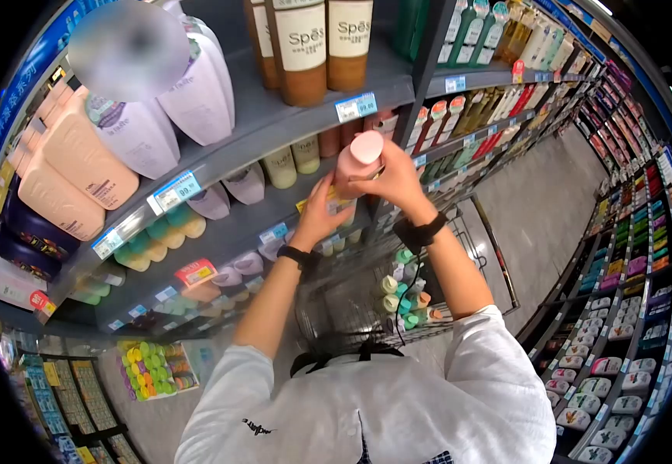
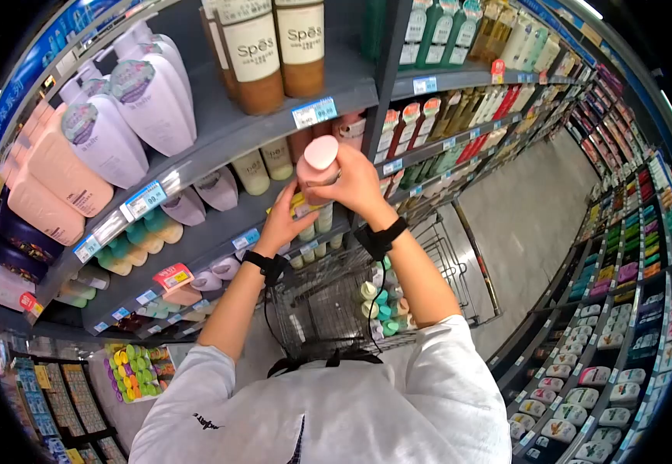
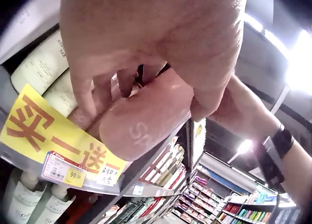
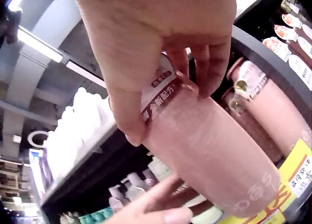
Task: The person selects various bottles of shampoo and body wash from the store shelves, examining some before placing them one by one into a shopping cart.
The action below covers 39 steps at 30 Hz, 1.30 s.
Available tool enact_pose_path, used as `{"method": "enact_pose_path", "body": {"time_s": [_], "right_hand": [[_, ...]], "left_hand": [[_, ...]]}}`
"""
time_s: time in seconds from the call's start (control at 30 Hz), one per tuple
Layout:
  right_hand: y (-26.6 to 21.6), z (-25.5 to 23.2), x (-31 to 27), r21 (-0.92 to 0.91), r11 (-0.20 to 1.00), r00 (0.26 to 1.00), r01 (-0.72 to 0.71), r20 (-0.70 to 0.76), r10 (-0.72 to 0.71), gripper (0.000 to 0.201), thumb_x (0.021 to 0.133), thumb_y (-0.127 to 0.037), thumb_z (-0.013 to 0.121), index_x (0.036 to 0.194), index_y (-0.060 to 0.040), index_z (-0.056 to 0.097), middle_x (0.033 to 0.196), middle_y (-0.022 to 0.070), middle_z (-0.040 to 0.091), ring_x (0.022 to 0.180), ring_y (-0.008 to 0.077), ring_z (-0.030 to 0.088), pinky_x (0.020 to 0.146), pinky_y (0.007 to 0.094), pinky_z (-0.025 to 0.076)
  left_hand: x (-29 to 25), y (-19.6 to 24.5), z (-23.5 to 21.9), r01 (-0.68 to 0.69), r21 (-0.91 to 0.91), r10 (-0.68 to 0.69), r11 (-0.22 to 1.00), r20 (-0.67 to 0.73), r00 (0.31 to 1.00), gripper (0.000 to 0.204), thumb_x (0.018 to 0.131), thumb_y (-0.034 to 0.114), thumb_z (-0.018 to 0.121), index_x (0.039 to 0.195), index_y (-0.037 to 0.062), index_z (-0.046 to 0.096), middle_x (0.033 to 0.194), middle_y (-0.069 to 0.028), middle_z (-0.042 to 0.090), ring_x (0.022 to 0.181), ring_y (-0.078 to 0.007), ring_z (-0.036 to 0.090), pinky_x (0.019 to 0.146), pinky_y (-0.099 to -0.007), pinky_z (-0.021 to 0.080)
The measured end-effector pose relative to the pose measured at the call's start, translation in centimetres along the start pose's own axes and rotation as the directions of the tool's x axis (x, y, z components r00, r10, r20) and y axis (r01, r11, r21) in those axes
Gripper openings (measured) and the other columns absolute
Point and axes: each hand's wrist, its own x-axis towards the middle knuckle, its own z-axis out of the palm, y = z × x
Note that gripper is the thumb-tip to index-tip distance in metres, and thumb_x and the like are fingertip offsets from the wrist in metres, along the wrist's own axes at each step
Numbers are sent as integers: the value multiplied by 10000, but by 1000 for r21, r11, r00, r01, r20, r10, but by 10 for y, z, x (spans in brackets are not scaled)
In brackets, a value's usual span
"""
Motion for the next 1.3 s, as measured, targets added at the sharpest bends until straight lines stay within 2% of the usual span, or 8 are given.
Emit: {"method": "enact_pose_path", "body": {"time_s": [0.2, 0.57, 0.77, 0.87, 0.97, 1.07, 1.13, 1.3], "right_hand": [[-1, -34, -27, 172, 952, 966, -254, 87, 243, 631, 625, -304, 846, 1105, 2, 574, 1006, 110, 658, 905, 204, 633, 793, 309, 493], [66, -71, -135, 455, 313, 545, -834, 589, 597, 564, 866, -312, 646, 1322, -51, 442, 1021, -6, 637, 920, 81, 585, 763, 223, 448], [53, -76, -167, 594, 429, 708, -681, 383, 593, 708, 790, -215, 743, 1351, -23, 356, 1226, 72, 519, 1060, 139, 510, 897, 297, 437], [27, -73, -172, 730, 332, 656, -598, 207, 726, 615, 795, -182, 736, 1285, -21, 404, 1191, 92, 519, 1081, 161, 506, 916, 309, 431], [44, -76, -191, 865, 191, 646, -464, 183, 741, 553, 812, -138, 705, 1261, 6, 417, 1149, 86, 556, 1084, 174, 534, 924, 313, 438], [65, -92, -204, 854, 268, 748, -446, 191, 636, 671, 745, -135, 741, 1306, 2, 400, 1257, 108, 520, 1167, 211, 497, 999, 358, 393], [66, -105, -204, 854, 229, 778, -467, 275, 565, 730, 707, -126, 762, 1322, -1, 391, 1311, 111, 484, 1212, 221, 462, 1030, 367, 366], [71, -99, -222, 687, 305, 724, -659, 471, 504, 767, 706, -105, 775, 1348, -8, 366, 1296, 99, 487, 1220, 199, 448, 1033, 359, 356]], "left_hand": [[-34, 32, 29, 241, -363, -175, 900, 205, 963, 740, 688, 290, 784, 1268, -14, 441, 1170, -103, 563, 1069, -180, 543, 915, -315, 434], [-111, 9, 111, 645, -699, -268, 309, 587, 764, 596, 825, 278, 614, 1312, -6, 420, 1221, -74, 541, 1090, -157, 528, 942, -311, 420], [-84, 55, 140, 401, -173, -361, 899, 225, 905, 656, 658, 258, 798, 1199, 12, 519, 1093, -122, 622, 980, -243, 618, 854, -346, 480], [-73, 68, 153, 55, 278, -23, 959, -118, 993, 677, 623, 255, 803, 1197, 30, 525, 1100, -134, 602, 993, -358, 570, 857, -417, 466], [-70, 79, 154, -47, 336, 98, 941, -134, 986, 754, 610, 245, 808, 1254, 40, 474, 1155, -143, 573, 1053, -356, 536, 889, -419, 444], [-74, 70, 154, 100, -186, -107, 977, -30, 994, 767, 744, 293, 723, 1366, 49, 347, 1259, -121, 531, 1191, -312, 478, 955, -415, 424], [-84, 53, 150, 496, -768, -407, 405, 334, 850, 695, 911, 498, 492, 1412, 64, 287, 1301, -109, 506, 1224, -257, 476, 954, -413, 451], [-128, 9, 169, 684, -718, -383, -130, 673, 633, 585, 928, 522, 445, 1342, 111, 403, 1222, -64, 547, 1016, -184, 578, 697, -296, 509]]}}
